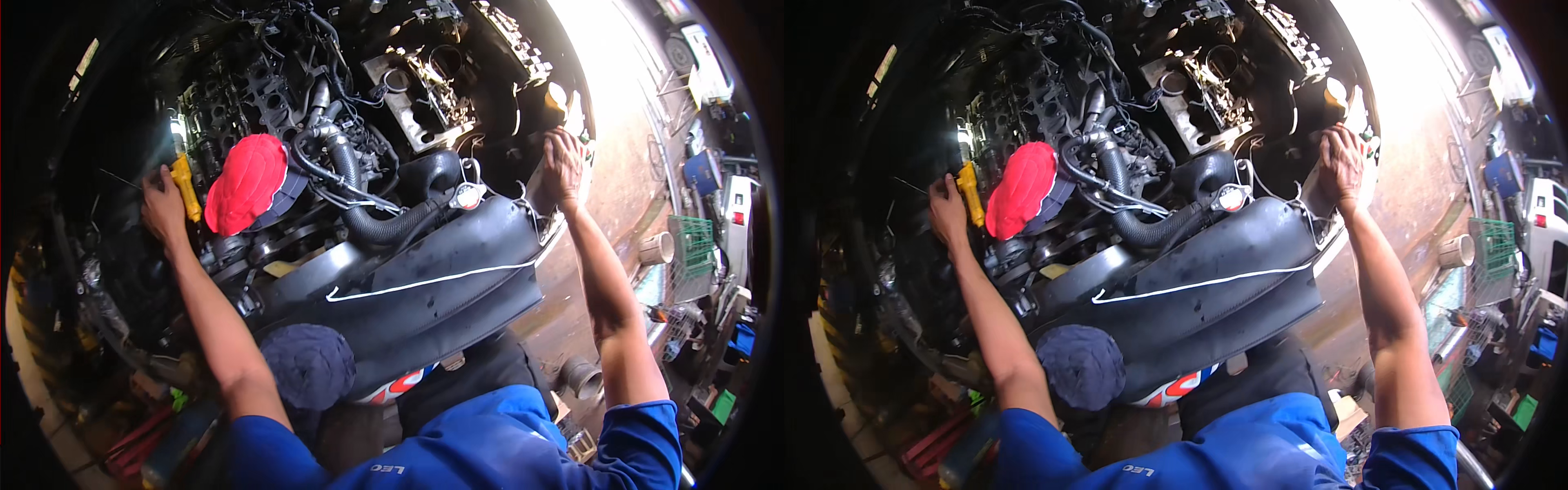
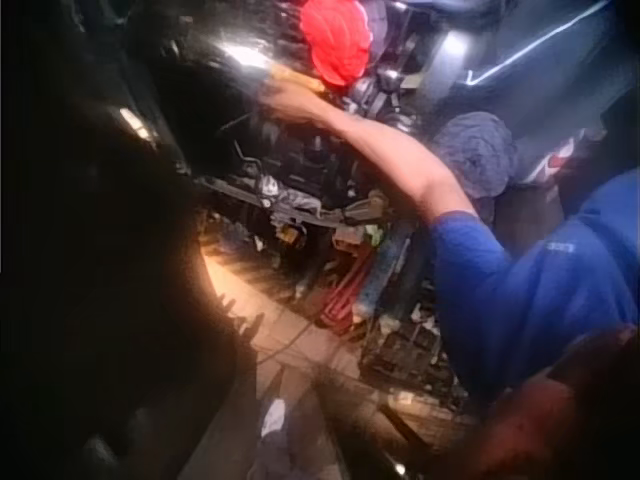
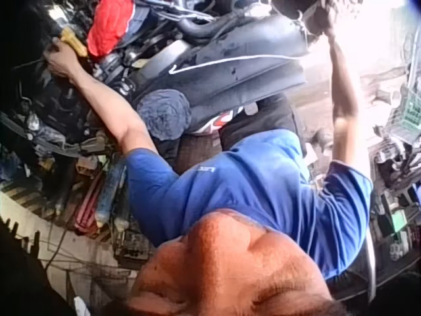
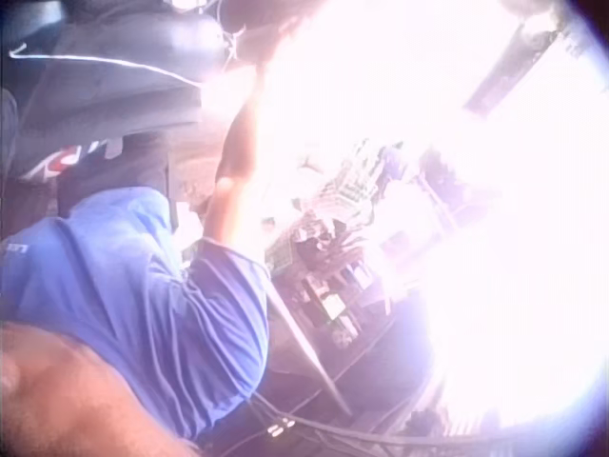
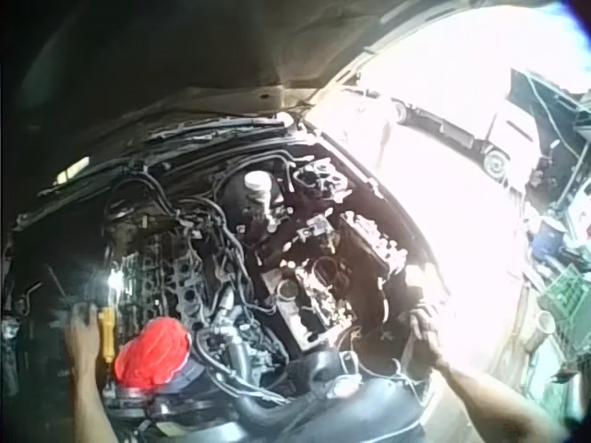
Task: Tightening bolts and inspecting components on a disassembled vehicle engine.
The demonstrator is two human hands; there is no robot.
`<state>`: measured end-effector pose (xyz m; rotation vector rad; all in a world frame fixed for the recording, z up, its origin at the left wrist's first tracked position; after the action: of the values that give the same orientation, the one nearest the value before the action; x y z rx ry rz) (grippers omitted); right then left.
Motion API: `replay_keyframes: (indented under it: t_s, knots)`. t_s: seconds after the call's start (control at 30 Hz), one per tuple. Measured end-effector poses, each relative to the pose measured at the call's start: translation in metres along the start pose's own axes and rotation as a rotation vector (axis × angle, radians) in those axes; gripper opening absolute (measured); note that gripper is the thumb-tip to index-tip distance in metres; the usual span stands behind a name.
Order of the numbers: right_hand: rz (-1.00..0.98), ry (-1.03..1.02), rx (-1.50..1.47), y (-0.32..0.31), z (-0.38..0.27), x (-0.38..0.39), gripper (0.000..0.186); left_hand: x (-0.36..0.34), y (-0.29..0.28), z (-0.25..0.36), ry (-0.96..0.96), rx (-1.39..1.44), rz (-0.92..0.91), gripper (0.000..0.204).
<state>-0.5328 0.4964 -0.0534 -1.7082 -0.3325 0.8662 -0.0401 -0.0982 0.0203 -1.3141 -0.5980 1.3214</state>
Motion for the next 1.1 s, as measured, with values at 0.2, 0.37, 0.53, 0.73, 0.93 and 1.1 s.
replay_keyframes:
  t_s: [0.2, 0.37, 0.53, 0.73, 0.93, 1.1]
  knots:
    - [0.031, 0.079, -0.077, -0.002, 0.006, 0.001, 0.022, 0.155, -0.087, 0.072, -0.029, 0.692, 0.112, 0.042]
    - [0.063, 0.103, -0.113, -0.002, 0.01, -0.001, 0.016, 0.335, -0.118, 0.147, 0.047, 0.533, 0.019, 0.032]
    - [0.139, 0.056, -0.134, -0.006, 0.008, 0.001, 0.016, 0.417, -0.13, 0.171, 0.19, 0.496, -0.368, 0.026]
    - [-0.042, 0.061, -0.176, 0.001, 0.007, 0.0, 0.017, 0.403, -0.167, 0.138, 0.1, 0.341, -0.358, 0.025]
    - [0.087, -0.081, -0.447, -0.063, -0.021, 0.05, 0.027, 0.432, -0.204, 0.109, -0.054, 0.26, -0.373, 0.026]
    - [-0.042, -0.07, -0.446, -0.081, -0.027, 0.112, 0.027, 0.512, -0.199, 0.097, -0.175, 0.255, -0.507, 0.026]
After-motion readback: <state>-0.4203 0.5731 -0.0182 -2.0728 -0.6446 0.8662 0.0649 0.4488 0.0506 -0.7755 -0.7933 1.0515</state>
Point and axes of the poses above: each hand's wrist, its own x-axis away from the middle knuckle, its own y-axis out of the palm, z = x × y, the point moved 10 cm from there along -x, towards the middle knuckle, and after that the axes turned 2 degrees about y, right-handed, at the moved point
